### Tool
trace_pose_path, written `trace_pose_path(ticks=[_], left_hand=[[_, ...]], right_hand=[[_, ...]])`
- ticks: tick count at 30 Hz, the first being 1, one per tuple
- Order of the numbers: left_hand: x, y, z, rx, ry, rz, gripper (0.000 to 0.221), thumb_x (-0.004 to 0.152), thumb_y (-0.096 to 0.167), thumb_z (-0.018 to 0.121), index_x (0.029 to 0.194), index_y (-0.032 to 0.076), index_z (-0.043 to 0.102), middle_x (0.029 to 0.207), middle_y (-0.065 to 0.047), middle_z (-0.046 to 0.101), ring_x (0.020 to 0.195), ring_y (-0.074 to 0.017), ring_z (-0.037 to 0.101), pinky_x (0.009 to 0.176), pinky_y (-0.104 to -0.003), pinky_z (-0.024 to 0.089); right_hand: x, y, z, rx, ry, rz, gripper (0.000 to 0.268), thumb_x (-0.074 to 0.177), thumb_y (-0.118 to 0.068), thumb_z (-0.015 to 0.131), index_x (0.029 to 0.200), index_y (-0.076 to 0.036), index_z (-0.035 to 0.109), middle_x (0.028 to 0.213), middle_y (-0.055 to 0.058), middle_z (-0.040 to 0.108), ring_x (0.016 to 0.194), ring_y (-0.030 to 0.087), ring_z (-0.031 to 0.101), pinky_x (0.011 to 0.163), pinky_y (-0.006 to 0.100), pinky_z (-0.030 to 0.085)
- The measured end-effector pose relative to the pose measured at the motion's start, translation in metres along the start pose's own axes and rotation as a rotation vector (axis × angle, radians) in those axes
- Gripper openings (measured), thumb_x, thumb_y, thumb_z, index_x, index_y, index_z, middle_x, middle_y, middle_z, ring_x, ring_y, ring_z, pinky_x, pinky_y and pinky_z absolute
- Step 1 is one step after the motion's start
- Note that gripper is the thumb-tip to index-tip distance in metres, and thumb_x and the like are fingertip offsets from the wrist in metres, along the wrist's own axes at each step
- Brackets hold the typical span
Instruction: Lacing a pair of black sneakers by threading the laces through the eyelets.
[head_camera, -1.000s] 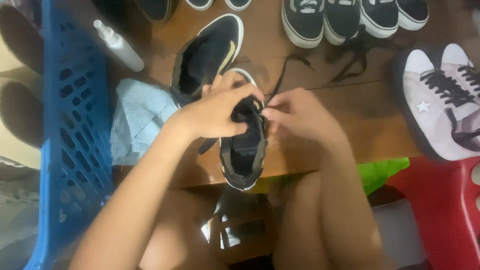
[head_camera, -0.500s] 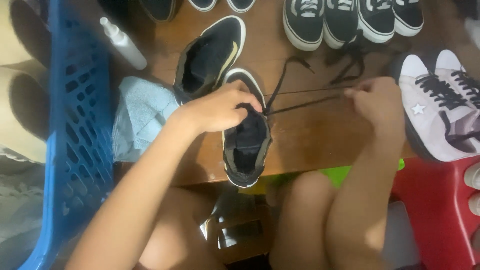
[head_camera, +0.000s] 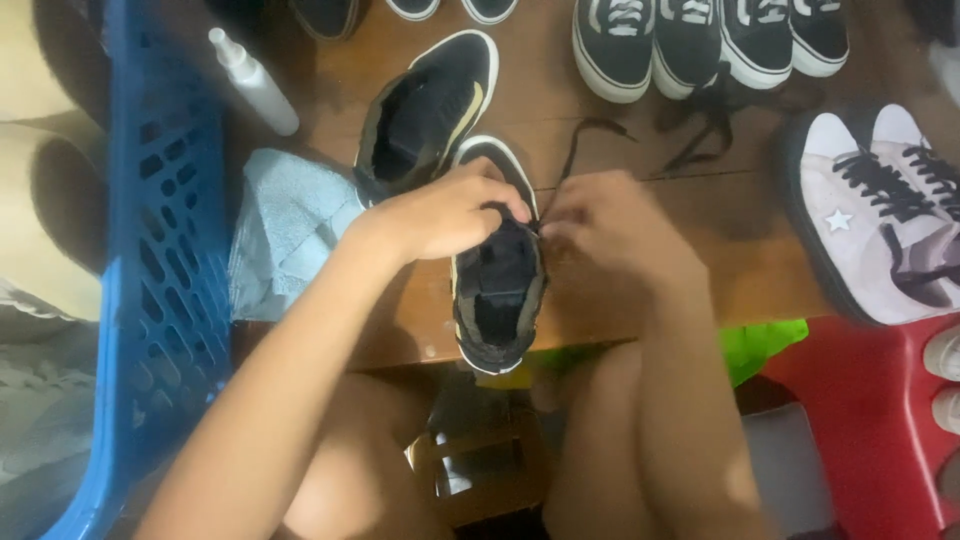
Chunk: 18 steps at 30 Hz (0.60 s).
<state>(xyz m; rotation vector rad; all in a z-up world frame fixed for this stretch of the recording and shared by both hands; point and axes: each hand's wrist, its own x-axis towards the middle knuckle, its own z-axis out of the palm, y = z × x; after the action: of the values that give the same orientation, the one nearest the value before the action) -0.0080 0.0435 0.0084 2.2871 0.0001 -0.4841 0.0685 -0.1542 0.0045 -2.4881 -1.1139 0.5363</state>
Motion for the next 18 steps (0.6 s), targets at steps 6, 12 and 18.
trace_pose_path(ticks=[6, 12, 18], left_hand=[[-0.007, 0.002, 0.000, -0.035, -0.010, -0.007, 0.036, 0.099, 0.007, 0.046, 0.123, 0.013, 0.073, 0.145, -0.019, 0.054, 0.137, -0.0405, 0.053, 0.099, -0.050, 0.054], [-0.006, -0.013, -0.011, -0.044, 0.074, 0.285, 0.044, 0.093, -0.006, 0.045, 0.129, -0.001, 0.068, 0.128, -0.032, 0.062, 0.117, -0.0474, 0.063, 0.098, -0.057, 0.051], [-0.003, -0.034, -0.016, 0.038, 0.270, 0.308, 0.014, 0.088, 0.001, 0.070, 0.098, 0.008, 0.076, 0.107, -0.018, 0.068, 0.093, -0.0332, 0.072, 0.079, -0.045, 0.058]], right_hand=[[-0.029, 0.072, -0.028, -0.060, 0.159, 0.424, 0.019, 0.095, -0.009, 0.070, 0.111, -0.001, 0.078, 0.106, 0.022, 0.073, 0.104, 0.043, 0.069, 0.082, 0.054, 0.057], [-0.016, 0.062, -0.009, -0.146, 0.121, 0.165, 0.027, 0.080, -0.006, 0.079, 0.106, 0.000, 0.077, 0.104, 0.024, 0.071, 0.101, 0.045, 0.067, 0.083, 0.054, 0.056], [0.000, 0.025, 0.011, -0.017, 0.308, -0.298, 0.063, 0.072, 0.010, 0.079, 0.131, -0.002, 0.064, 0.123, 0.020, 0.054, 0.117, 0.046, 0.056, 0.099, 0.055, 0.050]])
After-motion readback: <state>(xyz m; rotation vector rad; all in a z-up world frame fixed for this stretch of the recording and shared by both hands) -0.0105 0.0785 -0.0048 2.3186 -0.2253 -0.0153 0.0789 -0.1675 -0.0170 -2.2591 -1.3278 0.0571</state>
